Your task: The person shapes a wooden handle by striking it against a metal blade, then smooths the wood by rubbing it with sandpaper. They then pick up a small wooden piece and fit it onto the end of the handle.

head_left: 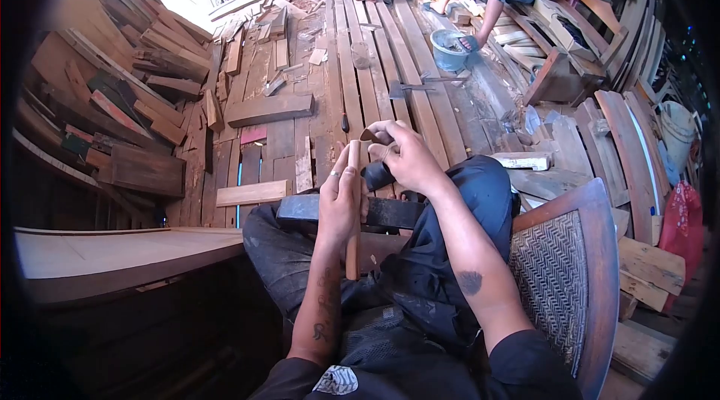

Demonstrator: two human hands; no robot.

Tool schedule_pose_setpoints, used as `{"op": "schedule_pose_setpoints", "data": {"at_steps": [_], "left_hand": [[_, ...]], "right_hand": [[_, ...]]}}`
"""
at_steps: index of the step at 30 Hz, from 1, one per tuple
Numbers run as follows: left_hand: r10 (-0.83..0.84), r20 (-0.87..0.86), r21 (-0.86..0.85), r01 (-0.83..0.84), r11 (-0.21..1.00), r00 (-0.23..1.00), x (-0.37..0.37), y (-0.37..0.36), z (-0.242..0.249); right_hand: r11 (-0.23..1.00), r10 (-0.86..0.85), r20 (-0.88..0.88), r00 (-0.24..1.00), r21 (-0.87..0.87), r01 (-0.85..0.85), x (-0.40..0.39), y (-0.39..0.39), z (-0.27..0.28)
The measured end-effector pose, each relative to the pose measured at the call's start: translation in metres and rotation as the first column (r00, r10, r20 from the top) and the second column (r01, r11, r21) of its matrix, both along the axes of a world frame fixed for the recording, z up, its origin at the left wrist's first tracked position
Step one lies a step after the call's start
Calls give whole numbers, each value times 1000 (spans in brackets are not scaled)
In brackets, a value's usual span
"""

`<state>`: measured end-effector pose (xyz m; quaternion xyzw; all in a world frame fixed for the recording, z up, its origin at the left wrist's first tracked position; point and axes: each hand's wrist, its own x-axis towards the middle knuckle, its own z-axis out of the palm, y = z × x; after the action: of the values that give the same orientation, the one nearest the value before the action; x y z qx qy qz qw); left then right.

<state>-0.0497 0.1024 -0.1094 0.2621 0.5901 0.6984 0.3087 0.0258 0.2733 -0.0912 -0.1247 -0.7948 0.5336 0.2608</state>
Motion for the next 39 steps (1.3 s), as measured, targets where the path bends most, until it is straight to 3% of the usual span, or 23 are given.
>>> {"op": "schedule_pose_setpoints", "data": {"at_steps": [2, 3, 6, 7, 9, 11, 14, 18, 19, 22, 28, 31, 34, 37, 39], "left_hand": [[6, -31, 6, -6, 1000, 999, 0, 1, -3], [4, -45, 7, -4, 1000, 999, 1, 1, -2], [5, 15, -23, -5, 1000, 1000, 5, 0, 4], [25, 25, -4, -25, 1000, 999, 2, 0, 1], [24, -116, 5, -24, 1000, 993, -1, 1, -4], [11, -73, 0, -11, 1000, 997, 2, 1, -4], [13, -40, 3, -13, 1000, 999, 3, 0, -1], [13, 23, 5, -13, 1000, 1000, 3, -1, -3], [7, -11, 8, -7, 1000, 1000, 3, 0, -4], [36, -69, -7, -36, 999, 997, 2, 2, -3], [19, 21, 18, -19, 1000, 1000, 4, 0, -1], [27, 22, 10, -27, 1000, 999, 1, 0, -2], [24, -21, 14, -23, 1000, 1000, 2, 2, -7], [19, -22, 1, -19, 1000, 1000, 0, 0, -3], [27, -9, 14, -27, 1000, 1000, -2, 0, -5]], "right_hand": [[997, -50, 58, 997, 62, 46, -1, 5, 4], [999, -8, -58, 998, -39, 5, -2, 3, 5], [998, 53, 20, 998, -40, -52, 0, -3, 5], [997, 44, -3, 999, -56, -44, -1, -4, 3], [997, 18, -53, 998, -77, -22, -5, -2, 3], [989, 39, -168, 985, -136, -62, -7, -3, 8], [997, 46, 15, 999, -55, -45, -1, -4, 6], [990, 66, -109, 992, -115, -79, -3, -2, 10], [967, 97, -152, 984, -219, -129, -2, -6, 17], [997, -2, 66, 998, 76, -3, 0, -3, 7], [978, 123, -67, 990, -159, -132, 0, -5, 12], [997, -4, 71, 997, 79, -2, 2, -2, 10], [961, 165, -138, 977, -201, -190, 3, -6, 16], [988, 6, 92, 996, 154, -20, 1, -1, 11], [996, 89, 42, 995, 5, -89, 4, -5, 19]]}}
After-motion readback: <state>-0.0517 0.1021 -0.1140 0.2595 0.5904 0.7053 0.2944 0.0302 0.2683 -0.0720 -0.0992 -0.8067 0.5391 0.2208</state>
